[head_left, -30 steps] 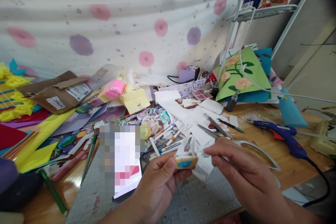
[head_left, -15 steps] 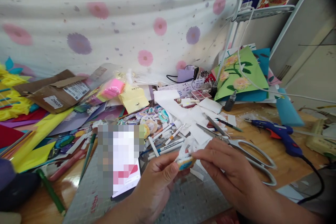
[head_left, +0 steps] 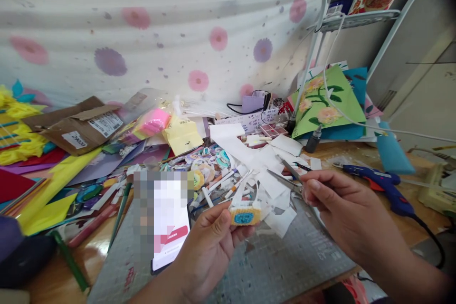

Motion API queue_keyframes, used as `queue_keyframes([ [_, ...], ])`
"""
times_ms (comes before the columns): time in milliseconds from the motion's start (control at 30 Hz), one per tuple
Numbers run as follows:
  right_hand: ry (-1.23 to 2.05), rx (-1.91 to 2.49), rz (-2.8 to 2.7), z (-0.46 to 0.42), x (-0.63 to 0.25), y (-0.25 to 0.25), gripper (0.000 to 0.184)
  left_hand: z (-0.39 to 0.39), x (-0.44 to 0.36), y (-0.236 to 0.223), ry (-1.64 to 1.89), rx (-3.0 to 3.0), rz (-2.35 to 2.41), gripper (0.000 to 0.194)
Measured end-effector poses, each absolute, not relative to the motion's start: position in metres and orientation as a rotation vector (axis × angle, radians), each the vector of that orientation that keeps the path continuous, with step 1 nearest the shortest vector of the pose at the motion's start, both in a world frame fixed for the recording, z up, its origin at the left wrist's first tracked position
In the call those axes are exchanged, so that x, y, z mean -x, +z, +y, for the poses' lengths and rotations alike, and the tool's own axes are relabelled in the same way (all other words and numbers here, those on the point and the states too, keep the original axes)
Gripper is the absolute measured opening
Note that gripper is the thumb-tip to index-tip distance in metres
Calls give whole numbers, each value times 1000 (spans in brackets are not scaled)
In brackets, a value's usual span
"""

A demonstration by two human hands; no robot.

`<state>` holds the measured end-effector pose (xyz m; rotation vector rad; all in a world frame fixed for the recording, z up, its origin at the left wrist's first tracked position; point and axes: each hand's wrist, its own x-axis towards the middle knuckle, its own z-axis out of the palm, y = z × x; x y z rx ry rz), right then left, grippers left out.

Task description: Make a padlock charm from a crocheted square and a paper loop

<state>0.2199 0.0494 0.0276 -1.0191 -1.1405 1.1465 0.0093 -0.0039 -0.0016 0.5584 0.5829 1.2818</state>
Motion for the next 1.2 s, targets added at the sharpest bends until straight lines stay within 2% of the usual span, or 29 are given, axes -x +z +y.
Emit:
queue_keyframes([
  [367, 1136, 1032, -1369, 48, -243, 29, 27, -1, -9, -3, 1322, -507, 627, 15],
  [500, 1130, 1061, -1717, 42, -227, 29, 14, -3, -11, -4, 1270, -582, 595, 18],
  [633, 1134, 989, -1890, 36, -207, 30, 12, -4, -13, -3, 1230, -598, 583, 21],
  [767, 1103, 994, -1922, 35, -197, 30, 6, -5, -13, -4, 1198, -594, 610, 23],
  [1200, 1057, 1039, -1907, 38, -199, 28, 12, -6, -11, -6, 1192, -613, 550, 20],
])
